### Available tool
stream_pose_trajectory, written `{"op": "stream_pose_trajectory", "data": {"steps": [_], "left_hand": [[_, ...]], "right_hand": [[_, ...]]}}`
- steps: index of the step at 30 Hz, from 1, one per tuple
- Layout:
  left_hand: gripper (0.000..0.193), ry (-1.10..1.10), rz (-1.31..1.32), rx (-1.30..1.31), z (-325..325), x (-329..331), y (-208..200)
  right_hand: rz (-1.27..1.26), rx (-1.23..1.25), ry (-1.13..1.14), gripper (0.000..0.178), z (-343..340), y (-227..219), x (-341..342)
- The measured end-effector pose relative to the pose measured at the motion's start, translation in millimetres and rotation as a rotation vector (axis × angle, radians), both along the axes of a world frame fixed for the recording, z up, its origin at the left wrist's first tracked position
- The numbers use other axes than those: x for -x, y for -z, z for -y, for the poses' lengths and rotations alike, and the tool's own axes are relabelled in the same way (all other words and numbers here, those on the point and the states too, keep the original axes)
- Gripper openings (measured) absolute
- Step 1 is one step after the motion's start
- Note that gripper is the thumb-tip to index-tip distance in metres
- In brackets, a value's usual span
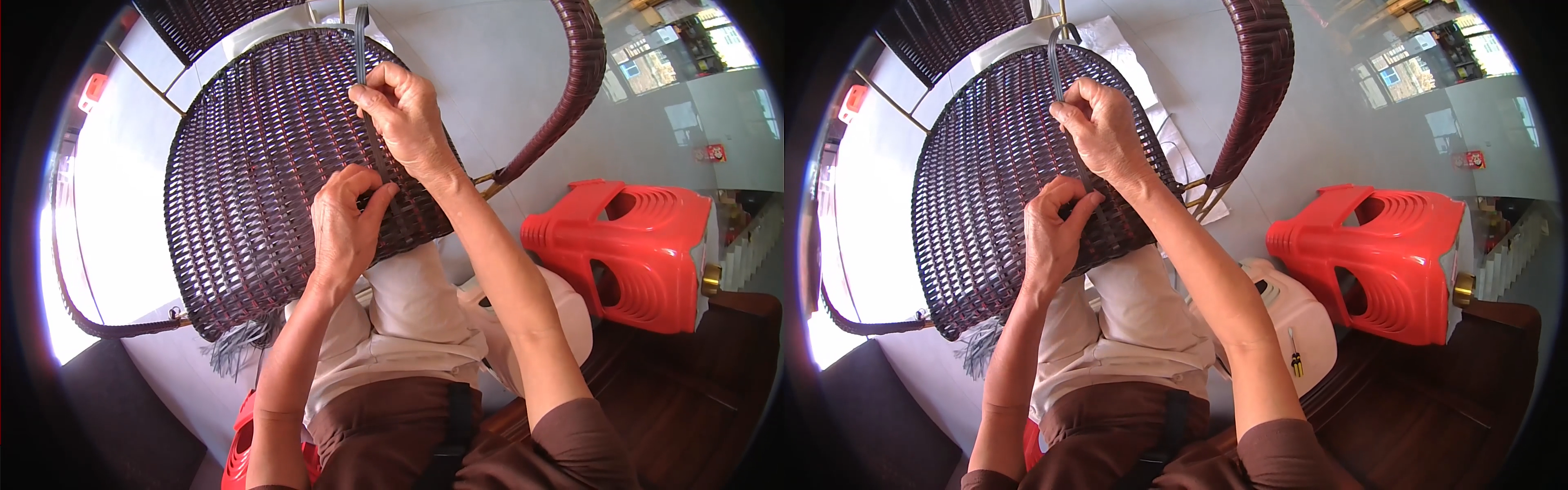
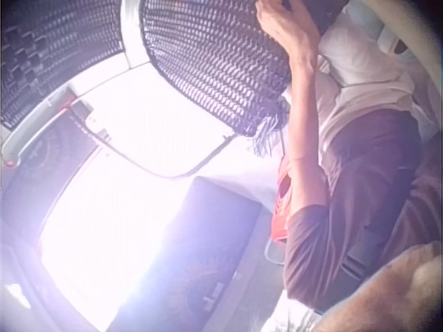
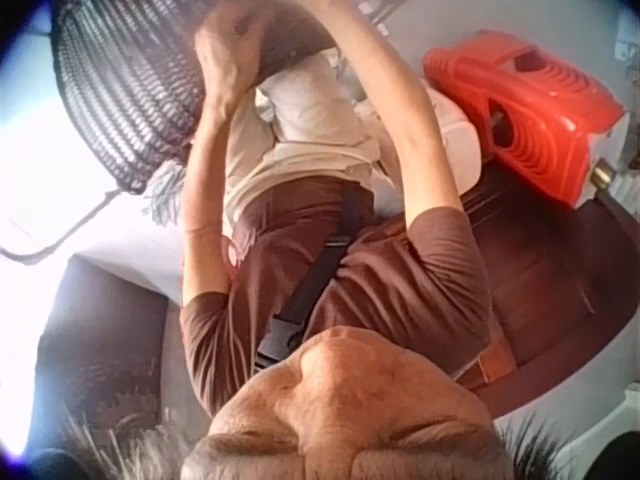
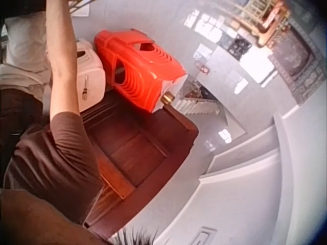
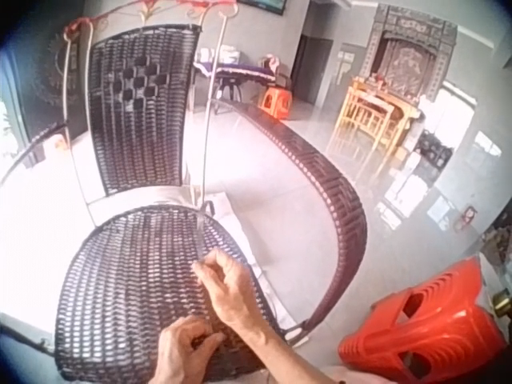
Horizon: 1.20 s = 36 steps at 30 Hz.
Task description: The person weaves a grey plastic strip into the backrest of a rattan chair. They use a small metal tool to pry the existing weave apart, thread the strip through the mesh, and pull it taut by hand before tucking the end into the chair frame.
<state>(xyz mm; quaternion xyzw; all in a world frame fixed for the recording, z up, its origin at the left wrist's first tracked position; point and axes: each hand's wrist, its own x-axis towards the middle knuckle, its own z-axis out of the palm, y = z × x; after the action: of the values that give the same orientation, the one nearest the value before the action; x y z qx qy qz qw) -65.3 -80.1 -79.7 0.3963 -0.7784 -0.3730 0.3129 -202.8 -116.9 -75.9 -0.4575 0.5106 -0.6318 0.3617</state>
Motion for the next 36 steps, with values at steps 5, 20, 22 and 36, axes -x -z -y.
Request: {"op": "stream_pose_trajectory", "data": {"steps": [5, 20, 22, 36], "left_hand": [[0.021, -0.082, 0.042, -0.063, 3, 7, -4], [0.02, -0.058, 0.128, -0.022, 2, 12, -1], [0.02, -0.075, 0.113, -0.035, 2, 11, -1], [0.018, -0.14, -0.552, -0.416, -6, -53, -21]], "right_hand": [[0.088, 0.055, 0.015, 0.017, 12, 6, -2], [0.054, 0.02, 0.084, 0.016, 10, 15, -3], [0.018, 0.043, 0.099, 0.016, 12, 23, -4], [0.325, 0.43, 0.013, 0.019, -134, -117, 27]]}}
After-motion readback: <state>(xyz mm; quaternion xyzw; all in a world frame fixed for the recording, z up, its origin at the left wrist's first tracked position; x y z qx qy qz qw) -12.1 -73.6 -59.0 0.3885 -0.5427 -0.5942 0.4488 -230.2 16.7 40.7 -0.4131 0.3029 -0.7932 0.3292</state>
